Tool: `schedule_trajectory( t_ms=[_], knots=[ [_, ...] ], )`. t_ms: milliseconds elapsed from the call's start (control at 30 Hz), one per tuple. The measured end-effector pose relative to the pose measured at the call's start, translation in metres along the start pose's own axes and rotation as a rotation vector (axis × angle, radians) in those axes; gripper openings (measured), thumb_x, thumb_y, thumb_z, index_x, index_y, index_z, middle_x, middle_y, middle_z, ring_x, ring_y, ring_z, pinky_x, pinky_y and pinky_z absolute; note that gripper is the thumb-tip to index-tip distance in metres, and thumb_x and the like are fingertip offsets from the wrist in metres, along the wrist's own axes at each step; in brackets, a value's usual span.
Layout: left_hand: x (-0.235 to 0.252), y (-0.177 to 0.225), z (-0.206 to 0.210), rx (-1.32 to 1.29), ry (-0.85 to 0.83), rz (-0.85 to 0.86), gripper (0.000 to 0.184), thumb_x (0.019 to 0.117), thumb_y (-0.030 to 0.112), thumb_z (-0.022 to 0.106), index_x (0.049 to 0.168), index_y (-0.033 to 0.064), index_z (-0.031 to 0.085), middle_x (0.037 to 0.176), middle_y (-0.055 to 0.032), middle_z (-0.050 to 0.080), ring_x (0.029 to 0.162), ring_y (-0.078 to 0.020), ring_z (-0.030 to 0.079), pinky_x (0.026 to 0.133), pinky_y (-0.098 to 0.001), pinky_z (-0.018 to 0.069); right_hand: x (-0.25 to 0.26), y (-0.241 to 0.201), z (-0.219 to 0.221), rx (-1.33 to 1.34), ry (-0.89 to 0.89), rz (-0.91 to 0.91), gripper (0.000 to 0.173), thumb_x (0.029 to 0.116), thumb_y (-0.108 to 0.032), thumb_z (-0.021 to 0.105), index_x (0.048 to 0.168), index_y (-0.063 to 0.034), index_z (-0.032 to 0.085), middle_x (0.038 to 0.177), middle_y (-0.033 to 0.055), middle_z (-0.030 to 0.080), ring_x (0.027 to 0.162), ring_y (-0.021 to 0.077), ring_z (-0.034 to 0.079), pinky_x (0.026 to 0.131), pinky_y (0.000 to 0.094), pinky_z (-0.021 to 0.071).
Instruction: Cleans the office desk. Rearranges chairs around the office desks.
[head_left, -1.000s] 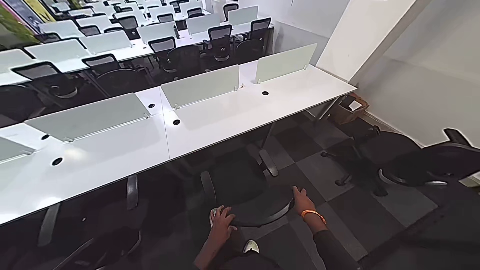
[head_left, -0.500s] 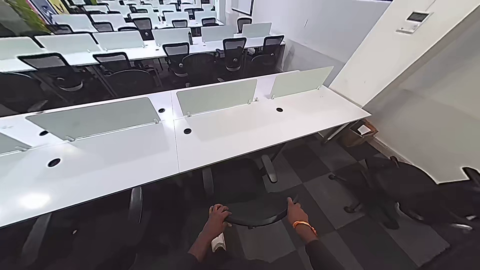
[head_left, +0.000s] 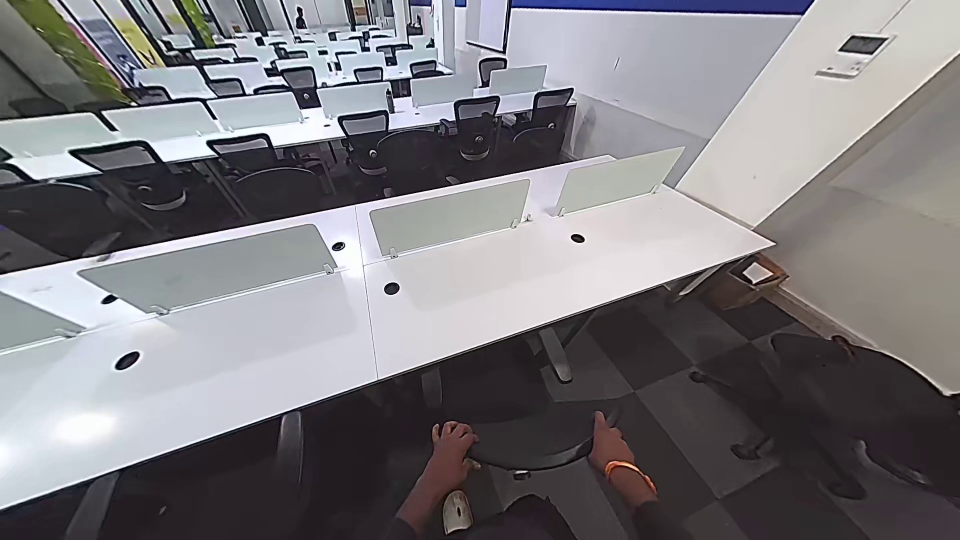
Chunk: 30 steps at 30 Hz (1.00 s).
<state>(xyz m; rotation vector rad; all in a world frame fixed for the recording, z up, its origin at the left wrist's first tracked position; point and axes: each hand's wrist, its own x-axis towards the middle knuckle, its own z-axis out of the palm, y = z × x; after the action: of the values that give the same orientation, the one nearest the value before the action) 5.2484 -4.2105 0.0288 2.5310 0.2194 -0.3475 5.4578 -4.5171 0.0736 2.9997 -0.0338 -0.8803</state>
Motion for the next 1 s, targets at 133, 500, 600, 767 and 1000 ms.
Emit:
schedule_trajectory(
  t_ms=[133, 500, 600, 767, 1000],
  knots=[
    [0.018, -0.001, -0.013, 0.004, 0.022, -0.048, 0.043, 0.0893, 0.037, 0.074, 0.131, 0.0284, 0.066, 0.146, 0.0052, 0.057, 0.145, -0.0295, 0.039, 0.114, -0.0746, 0.0211, 0.024, -0.024, -0.022, 0.008, 0.010, -0.044, 0.108, 0.0744, -0.012, 0.085, 0.162, -0.0147, 0.022, 0.139, 0.0330, 0.054, 0.117, 0.0469, 0.065, 0.091, 0.0580, 0.0579],
    [0.095, -0.027, -0.066, 0.081, 0.054, -0.269, 0.047, 0.0890, 0.042, 0.074, 0.134, 0.0322, 0.064, 0.168, -0.0041, 0.028, 0.156, -0.0434, 0.013, 0.113, -0.0806, 0.0081, 0.082, -0.120, -0.078, 0.050, 0.051, -0.098, 0.094, 0.0835, -0.008, 0.073, 0.162, -0.0168, 0.023, 0.127, 0.0243, 0.068, 0.117, 0.0414, 0.068, 0.095, 0.0589, 0.0557],
    [0.105, -0.026, -0.075, 0.109, 0.050, -0.251, 0.047, 0.0893, 0.044, 0.074, 0.134, 0.0300, 0.064, 0.168, -0.0041, 0.027, 0.156, -0.0428, 0.014, 0.113, -0.0797, 0.0105, 0.092, -0.126, -0.087, 0.023, 0.054, -0.102, 0.091, 0.0860, -0.007, 0.070, 0.163, -0.0159, 0.023, 0.127, 0.0231, 0.068, 0.117, 0.0396, 0.068, 0.095, 0.0570, 0.0565],
    [0.105, -0.026, -0.069, 0.089, 0.072, -0.255, 0.046, 0.0884, 0.043, 0.075, 0.131, 0.0294, 0.066, 0.168, -0.0035, 0.028, 0.156, -0.0417, 0.013, 0.114, -0.0784, 0.0124, 0.097, -0.117, -0.085, 0.010, 0.056, -0.144, 0.095, 0.0810, -0.007, 0.076, 0.161, -0.0146, 0.025, 0.124, 0.0225, 0.069, 0.114, 0.0405, 0.069, 0.092, 0.0583, 0.0572],
    [0.096, -0.025, -0.060, 0.076, 0.133, -0.280, 0.047, 0.0855, 0.042, 0.078, 0.131, 0.0337, 0.066, 0.165, -0.0006, 0.035, 0.153, -0.0385, 0.023, 0.113, -0.0738, 0.0221, 0.104, -0.092, -0.073, 0.153, 0.017, -0.264, 0.107, 0.0791, -0.010, 0.079, 0.163, -0.0140, 0.014, 0.131, 0.0267, 0.063, 0.116, 0.0430, 0.067, 0.095, 0.0586, 0.0560]
  ],
)
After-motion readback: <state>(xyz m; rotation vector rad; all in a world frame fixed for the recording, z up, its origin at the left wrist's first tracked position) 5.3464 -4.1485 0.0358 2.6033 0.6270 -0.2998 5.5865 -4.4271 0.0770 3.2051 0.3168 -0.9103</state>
